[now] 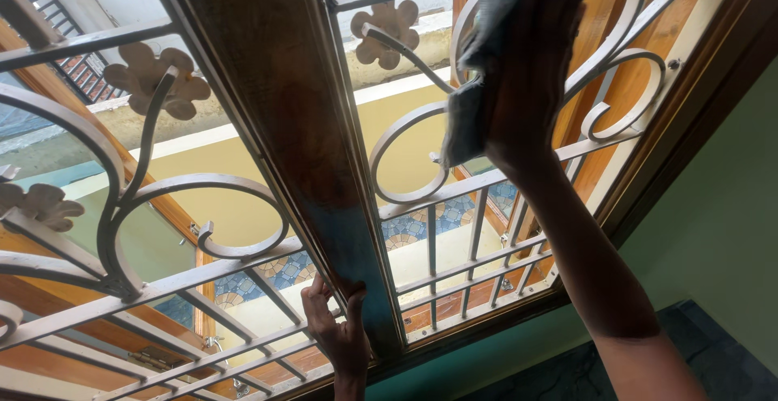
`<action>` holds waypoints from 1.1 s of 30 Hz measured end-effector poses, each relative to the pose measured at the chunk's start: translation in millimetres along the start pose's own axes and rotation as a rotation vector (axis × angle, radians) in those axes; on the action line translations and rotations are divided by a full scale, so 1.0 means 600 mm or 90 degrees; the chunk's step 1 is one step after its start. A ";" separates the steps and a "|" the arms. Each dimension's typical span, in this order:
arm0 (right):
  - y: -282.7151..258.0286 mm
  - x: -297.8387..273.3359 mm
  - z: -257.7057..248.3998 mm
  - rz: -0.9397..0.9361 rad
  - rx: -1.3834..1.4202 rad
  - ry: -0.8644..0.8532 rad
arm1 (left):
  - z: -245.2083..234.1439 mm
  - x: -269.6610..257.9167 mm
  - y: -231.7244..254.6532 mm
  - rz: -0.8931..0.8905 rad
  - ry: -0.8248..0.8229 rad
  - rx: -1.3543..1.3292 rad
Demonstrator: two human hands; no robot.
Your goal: The person wipes the interior metal security bars and wooden frame of a window using a cloth. They systematically clean the horizontal and vertical bars and the frame edges, moving the cloth along each section.
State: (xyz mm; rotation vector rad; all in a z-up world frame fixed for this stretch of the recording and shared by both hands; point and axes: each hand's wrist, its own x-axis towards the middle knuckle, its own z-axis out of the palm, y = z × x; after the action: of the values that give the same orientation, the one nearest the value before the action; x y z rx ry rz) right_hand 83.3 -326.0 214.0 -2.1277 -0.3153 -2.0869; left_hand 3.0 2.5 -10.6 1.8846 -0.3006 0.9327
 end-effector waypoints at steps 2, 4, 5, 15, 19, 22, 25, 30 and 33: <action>0.041 -0.019 -0.021 0.068 -0.049 -0.008 | 0.002 -0.002 -0.004 -0.001 0.003 0.007; 0.091 -0.031 -0.050 0.125 -0.104 -0.003 | 0.004 -0.005 -0.007 -0.009 0.004 0.006; 0.117 -0.034 -0.069 0.152 -0.134 0.004 | 0.006 -0.007 -0.008 -0.009 0.009 0.016; 0.123 -0.017 -0.051 0.021 -0.074 -0.047 | 0.019 -0.016 0.033 -0.030 0.063 0.009; 0.158 -0.012 -0.058 -0.014 -0.093 -0.049 | 0.029 0.003 0.073 0.080 0.085 0.084; 0.214 -0.040 -0.081 0.056 -0.137 -0.042 | 0.024 0.027 0.082 0.021 0.005 0.074; 0.269 -0.077 -0.113 0.115 -0.182 -0.047 | 0.020 0.042 0.086 -0.067 -0.060 -0.052; 0.297 -0.136 -0.134 0.160 -0.194 -0.085 | 0.026 0.042 0.091 -0.084 -0.045 -0.021; 0.273 -0.154 -0.129 0.158 -0.171 -0.113 | 0.029 0.038 0.087 -0.087 -0.040 -0.002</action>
State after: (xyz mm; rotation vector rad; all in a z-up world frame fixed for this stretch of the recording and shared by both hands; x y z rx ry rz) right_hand 47.9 -507.9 130.4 -2.3633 0.2160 -1.8936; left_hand -2.8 -34.2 35.9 1.9090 -0.2070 0.7817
